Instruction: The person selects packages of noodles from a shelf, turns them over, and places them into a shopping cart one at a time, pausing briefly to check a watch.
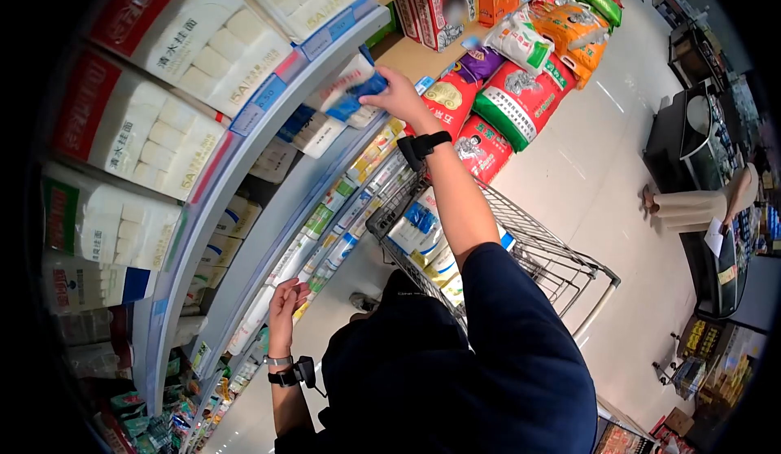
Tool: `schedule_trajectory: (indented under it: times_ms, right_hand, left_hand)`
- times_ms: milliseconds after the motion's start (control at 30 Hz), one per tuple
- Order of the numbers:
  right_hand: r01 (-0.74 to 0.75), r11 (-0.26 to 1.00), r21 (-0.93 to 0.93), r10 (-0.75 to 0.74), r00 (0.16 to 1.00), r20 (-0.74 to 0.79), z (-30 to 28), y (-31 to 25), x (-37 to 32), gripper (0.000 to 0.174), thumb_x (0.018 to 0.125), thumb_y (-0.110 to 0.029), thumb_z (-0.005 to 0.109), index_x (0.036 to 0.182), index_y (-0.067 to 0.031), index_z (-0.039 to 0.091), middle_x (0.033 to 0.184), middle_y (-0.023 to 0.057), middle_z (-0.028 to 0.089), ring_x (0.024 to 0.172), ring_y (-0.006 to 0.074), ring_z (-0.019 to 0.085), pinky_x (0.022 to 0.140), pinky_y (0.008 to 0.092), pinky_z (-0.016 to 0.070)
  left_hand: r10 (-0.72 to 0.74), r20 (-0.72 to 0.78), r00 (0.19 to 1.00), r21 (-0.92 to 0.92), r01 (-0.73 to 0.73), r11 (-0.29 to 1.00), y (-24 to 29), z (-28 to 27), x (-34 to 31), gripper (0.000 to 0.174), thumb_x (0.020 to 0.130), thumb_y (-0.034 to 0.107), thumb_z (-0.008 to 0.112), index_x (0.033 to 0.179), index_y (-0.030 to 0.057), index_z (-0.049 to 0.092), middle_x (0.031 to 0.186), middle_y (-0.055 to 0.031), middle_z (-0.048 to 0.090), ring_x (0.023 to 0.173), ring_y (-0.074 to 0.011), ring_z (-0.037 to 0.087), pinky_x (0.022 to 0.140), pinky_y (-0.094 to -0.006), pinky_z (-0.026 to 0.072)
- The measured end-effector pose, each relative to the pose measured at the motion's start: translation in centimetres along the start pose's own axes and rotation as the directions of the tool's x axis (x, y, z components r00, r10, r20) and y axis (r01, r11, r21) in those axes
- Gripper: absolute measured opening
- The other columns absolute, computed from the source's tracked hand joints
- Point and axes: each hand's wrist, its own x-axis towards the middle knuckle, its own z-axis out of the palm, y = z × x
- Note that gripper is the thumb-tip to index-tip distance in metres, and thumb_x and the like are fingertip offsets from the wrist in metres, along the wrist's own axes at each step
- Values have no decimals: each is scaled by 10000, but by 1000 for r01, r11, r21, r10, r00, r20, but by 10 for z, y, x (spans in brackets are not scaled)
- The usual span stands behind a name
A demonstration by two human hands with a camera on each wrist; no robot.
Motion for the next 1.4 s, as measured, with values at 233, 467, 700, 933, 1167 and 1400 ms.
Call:
schedule_trajectory:
  times_ms: [233,467,700,933,1167,1400]
  right_hand:
    - [565,680,-467,-429,824,371,35,-63,-65,361,651,84,675,975,-72,632,1139,81,624,1130,301,563,969,423,448]
    - [550,776,-309,-462,829,316,93,-128,-156,385,660,81,675,1010,-77,648,1117,57,683,1170,283,588,1048,443,404]
    - [-317,861,397,147,903,403,185,-152,-236,286,852,-28,710,1128,15,650,1063,38,690,961,99,628,874,275,506]
    - [-410,856,315,244,858,452,209,-158,-284,300,891,-83,683,1173,11,641,1112,62,686,1008,116,631,922,283,496]
    - [-485,792,371,315,845,433,218,-144,-337,315,911,-147,681,1181,11,646,1106,61,693,1002,116,635,913,284,499]
    - [-576,657,487,483,817,315,206,-94,-391,293,914,-160,684,1163,-7,665,1095,52,694,976,120,644,896,279,502]
  left_hand:
    - [95,-51,994,-41,-97,994,-5,-11,-7,288,1023,164,488,1271,26,537,1176,-120,660,1097,-203,627,938,-306,467]
    - [425,-52,904,173,-411,895,37,-1,-21,509,872,-41,627,1346,38,459,1297,-122,589,1232,-222,548,1014,-356,445]
    - [497,-31,867,27,-496,868,56,1,-30,417,841,-17,694,1237,-4,563,1160,-99,663,1047,-155,626,914,-302,493]
    - [373,7,928,-84,-371,925,14,-24,-53,293,879,58,694,1153,-17,626,1045,-71,703,920,-116,649,826,-265,516]
    - [252,17,968,-300,-235,925,-43,-19,-69,282,908,112,679,1157,-8,621,1072,-73,696,921,-124,650,830,-276,514]
    - [106,268,957,-161,-64,985,-77,-7,-70,341,959,179,610,1243,-4,559,1139,-64,660,1008,-101,605,864,-259,476]
